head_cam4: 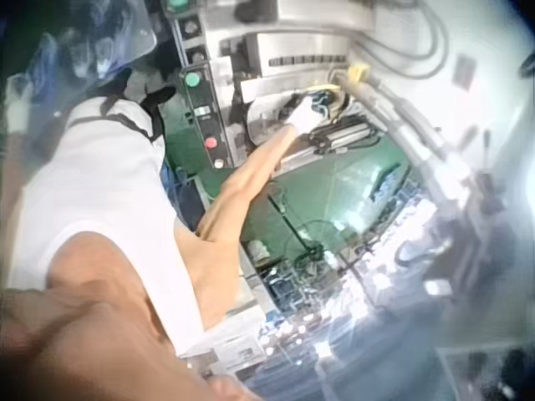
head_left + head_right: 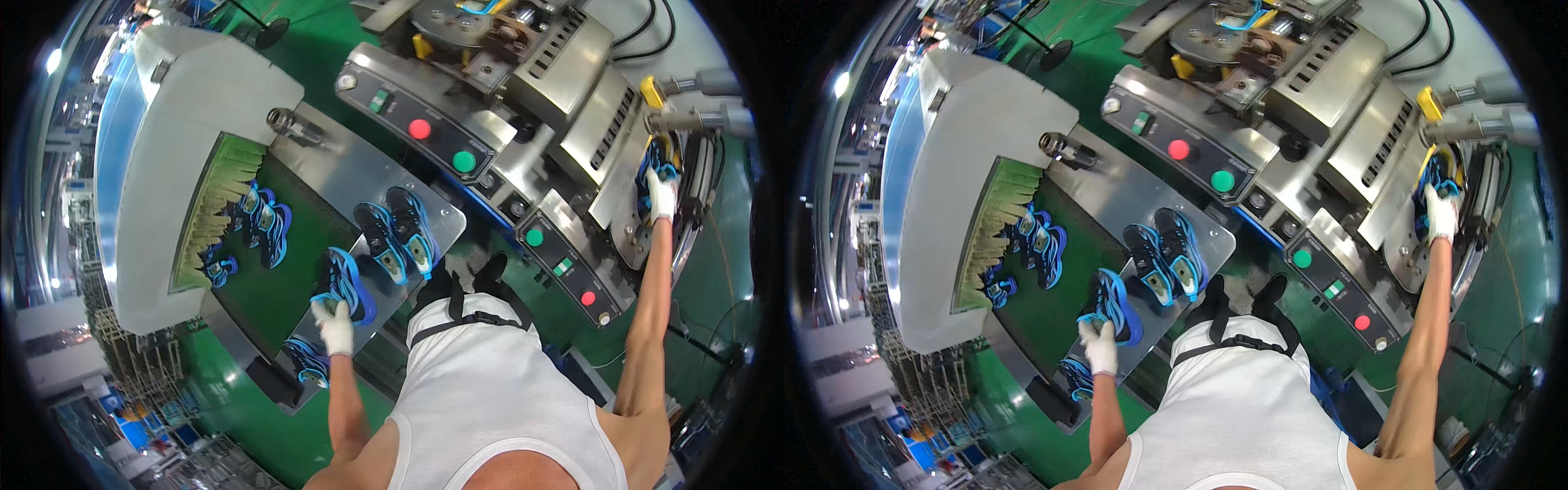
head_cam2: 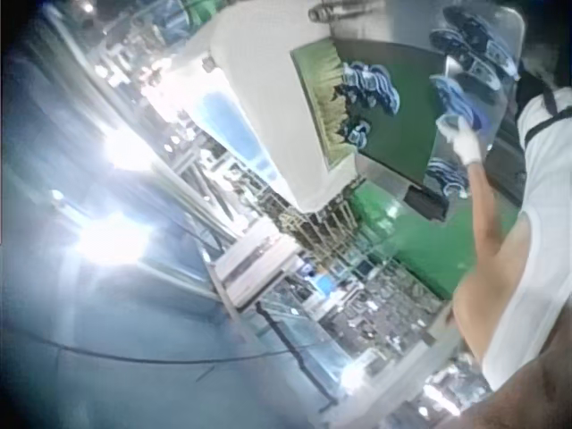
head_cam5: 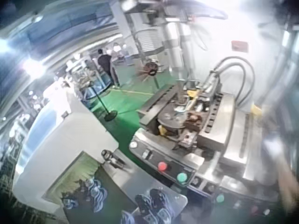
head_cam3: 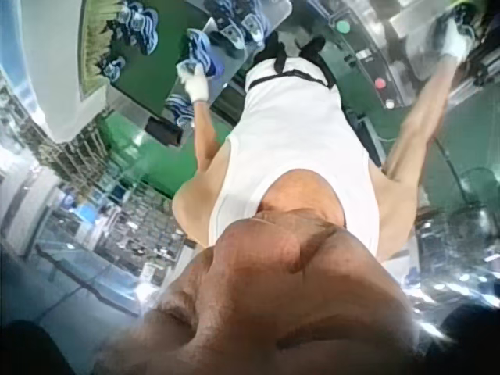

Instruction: The person picks up blue shoes from a conveyor belt and places them individually into a pressing machine. After the machine cycles, the person removes the shoes and places them back onto the conveyor belt.

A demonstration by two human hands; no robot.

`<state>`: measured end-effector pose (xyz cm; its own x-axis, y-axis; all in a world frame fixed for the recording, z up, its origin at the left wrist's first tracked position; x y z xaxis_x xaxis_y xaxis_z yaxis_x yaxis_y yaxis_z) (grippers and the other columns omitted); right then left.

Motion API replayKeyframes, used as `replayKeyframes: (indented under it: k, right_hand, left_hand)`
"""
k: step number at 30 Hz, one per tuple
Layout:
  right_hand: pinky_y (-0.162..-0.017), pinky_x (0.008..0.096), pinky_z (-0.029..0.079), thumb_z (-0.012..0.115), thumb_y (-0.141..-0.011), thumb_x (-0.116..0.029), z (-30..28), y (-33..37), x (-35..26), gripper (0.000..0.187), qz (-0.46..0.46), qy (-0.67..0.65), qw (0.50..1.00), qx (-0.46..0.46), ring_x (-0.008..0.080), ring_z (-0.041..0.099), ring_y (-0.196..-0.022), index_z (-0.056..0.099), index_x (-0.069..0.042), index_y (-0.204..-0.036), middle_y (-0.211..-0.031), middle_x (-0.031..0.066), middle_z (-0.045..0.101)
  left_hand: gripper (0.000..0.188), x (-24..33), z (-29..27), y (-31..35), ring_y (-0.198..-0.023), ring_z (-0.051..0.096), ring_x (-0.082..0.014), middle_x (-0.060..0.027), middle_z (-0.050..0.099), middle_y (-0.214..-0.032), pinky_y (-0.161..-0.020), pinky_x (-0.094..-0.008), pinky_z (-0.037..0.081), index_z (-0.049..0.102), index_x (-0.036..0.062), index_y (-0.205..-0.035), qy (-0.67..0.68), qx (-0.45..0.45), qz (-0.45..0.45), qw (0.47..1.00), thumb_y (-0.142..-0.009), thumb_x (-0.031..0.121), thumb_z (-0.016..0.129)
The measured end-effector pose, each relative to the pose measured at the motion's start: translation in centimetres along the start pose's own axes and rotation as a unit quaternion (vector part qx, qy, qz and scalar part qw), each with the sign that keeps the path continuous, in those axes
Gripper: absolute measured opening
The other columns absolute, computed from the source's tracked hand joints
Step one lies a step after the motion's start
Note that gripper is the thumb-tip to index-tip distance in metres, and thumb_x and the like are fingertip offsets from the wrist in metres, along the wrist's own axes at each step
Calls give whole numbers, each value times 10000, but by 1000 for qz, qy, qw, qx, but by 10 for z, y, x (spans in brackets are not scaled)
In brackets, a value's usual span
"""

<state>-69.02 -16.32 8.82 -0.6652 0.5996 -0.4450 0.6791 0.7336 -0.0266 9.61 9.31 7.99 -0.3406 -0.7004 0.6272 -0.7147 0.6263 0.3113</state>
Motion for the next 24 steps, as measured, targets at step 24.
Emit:
replayKeyframes:
  k: [24]
  right_hand:
    - [-1238,427,274,807,-791,-240,132,387,-163,1099,-204,199,921,-264,370,363,-1518,146,18,-1630,-1640,249,348]
  left_hand:
    - [698,-56,-22,-400,-1148,635,-420,-214,607,-1297,-966,-554,504,565,16,-1327,-201,146,20,969,-906,559,692]
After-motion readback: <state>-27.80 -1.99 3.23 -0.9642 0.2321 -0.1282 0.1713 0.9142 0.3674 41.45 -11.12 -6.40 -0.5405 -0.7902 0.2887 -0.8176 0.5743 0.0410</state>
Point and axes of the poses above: each hand's wrist, its own y-axis away from the middle knuckle, its own z-axis out of the palm, x = y × z, the point moved 1 cm from there along -y, towards the middle knuckle
